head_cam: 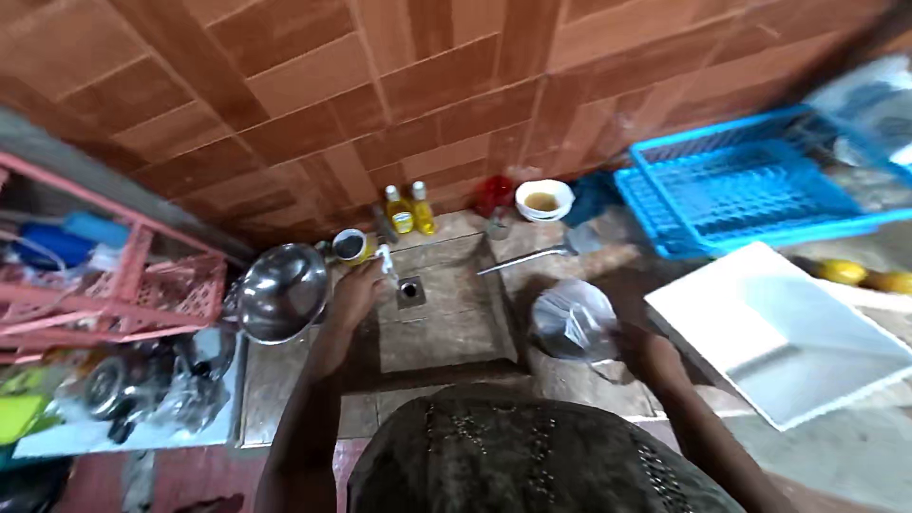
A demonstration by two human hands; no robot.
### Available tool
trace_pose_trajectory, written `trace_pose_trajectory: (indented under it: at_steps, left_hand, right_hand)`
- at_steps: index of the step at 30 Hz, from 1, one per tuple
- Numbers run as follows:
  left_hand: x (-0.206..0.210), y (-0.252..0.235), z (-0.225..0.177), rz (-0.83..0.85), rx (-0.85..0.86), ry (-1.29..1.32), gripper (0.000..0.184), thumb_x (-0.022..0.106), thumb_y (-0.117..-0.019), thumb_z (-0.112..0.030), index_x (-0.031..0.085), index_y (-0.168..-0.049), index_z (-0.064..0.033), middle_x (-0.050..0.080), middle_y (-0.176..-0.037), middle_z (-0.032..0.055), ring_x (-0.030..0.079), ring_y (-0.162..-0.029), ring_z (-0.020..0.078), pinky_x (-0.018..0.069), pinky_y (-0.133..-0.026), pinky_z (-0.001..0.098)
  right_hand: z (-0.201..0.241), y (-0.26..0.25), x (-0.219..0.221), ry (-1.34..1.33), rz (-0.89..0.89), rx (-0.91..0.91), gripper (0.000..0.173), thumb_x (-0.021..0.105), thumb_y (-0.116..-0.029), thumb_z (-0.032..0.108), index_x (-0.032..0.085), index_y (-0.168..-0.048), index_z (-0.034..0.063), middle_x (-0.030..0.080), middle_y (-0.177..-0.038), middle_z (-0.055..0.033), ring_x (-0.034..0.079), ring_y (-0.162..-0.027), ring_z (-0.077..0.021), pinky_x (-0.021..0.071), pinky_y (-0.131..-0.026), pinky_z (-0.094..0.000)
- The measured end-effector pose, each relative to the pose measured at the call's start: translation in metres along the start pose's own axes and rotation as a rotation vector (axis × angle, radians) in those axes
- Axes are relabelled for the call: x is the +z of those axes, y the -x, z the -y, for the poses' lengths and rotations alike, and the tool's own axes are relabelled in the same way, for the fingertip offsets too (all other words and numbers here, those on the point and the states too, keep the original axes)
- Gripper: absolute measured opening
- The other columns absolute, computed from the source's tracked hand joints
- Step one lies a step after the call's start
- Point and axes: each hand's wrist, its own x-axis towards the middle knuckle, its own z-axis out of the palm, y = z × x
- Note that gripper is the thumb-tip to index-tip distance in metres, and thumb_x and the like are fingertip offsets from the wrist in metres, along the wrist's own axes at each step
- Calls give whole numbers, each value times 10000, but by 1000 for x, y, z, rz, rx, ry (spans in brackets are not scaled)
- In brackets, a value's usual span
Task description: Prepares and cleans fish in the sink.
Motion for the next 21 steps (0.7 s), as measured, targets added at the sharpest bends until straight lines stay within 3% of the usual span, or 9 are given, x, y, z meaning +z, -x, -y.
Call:
trace_pose_trajectory:
  at_steps: [2, 5, 7, 10, 15, 18, 20, 21]
  left_hand:
    - [4, -8, 10, -51, 111, -35, 454, 638, -1021, -298, 583, -1452, -167, 613, -1417, 121, 626, -1251, 330, 512, -1033, 555]
    - [-1, -24, 13, -90, 199, -114, 403, 673, -989, -374, 668, -1357, -209, 640, -1339, 122, 663, -1152, 331, 563, -921, 557]
    - [-6, -35, 8, -81, 220, -150, 446, 691, -963, -437, 672, -1351, -215, 624, -1363, 115, 633, -1205, 330, 555, -942, 546]
    - [4, -57, 2, -126, 253, -143, 438, 672, -976, -423, 674, -1331, -167, 618, -1338, 137, 580, -1261, 353, 524, -985, 545]
    - [23, -77, -8, -255, 223, -153, 357, 643, -1003, -348, 674, -1302, -156, 611, -1348, 125, 566, -1255, 364, 504, -979, 551]
    - [22, -53, -8, -291, 341, -112, 406, 635, -1010, -344, 621, -1395, -216, 562, -1430, 96, 517, -1306, 357, 426, -1043, 598]
    - [33, -21, 1, -284, 506, -40, 352, 609, -1025, -332, 666, -1351, -209, 602, -1404, 108, 556, -1281, 366, 419, -1070, 610]
    - [47, -7, 10, -275, 577, 4, 312, 607, -1021, -325, 701, -1296, -213, 637, -1349, 94, 589, -1237, 331, 445, -1068, 568]
  right_hand:
    - [16, 6, -10, -76, -64, -11, 356, 557, -1058, 214, 643, -1316, -15, 670, -1159, -335, 649, -1059, -531, 461, -928, -734]
    - [57, 22, -13, -69, -129, -193, 280, 572, -1041, 135, 682, -1203, -64, 682, -1092, -340, 672, -974, -522, 487, -877, -722]
    - [93, 35, -9, -30, -102, -281, 256, 568, -1029, 93, 689, -1193, -61, 689, -1091, -335, 685, -959, -510, 498, -867, -718]
    - [142, 50, 6, -60, -16, -286, 270, 543, -1038, 93, 671, -1226, -52, 694, -1077, -308, 700, -868, -439, 537, -814, -648]
    - [167, 39, 64, -338, 54, -181, 270, 546, -1037, 154, 664, -1200, -27, 700, -970, -168, 677, -735, -200, 594, -691, -432]
    - [185, 41, 113, -438, 146, -191, 279, 575, -1027, 139, 659, -1226, -36, 710, -1008, -159, 690, -796, -177, 605, -740, -404]
    - [206, 48, 148, -471, 208, -169, 293, 590, -1028, 148, 653, -1247, -36, 707, -1017, -161, 686, -769, -169, 605, -711, -381]
    - [213, 49, 168, -486, 241, -151, 289, 589, -1031, 155, 653, -1246, -28, 707, -1019, -159, 688, -776, -170, 605, -721, -385]
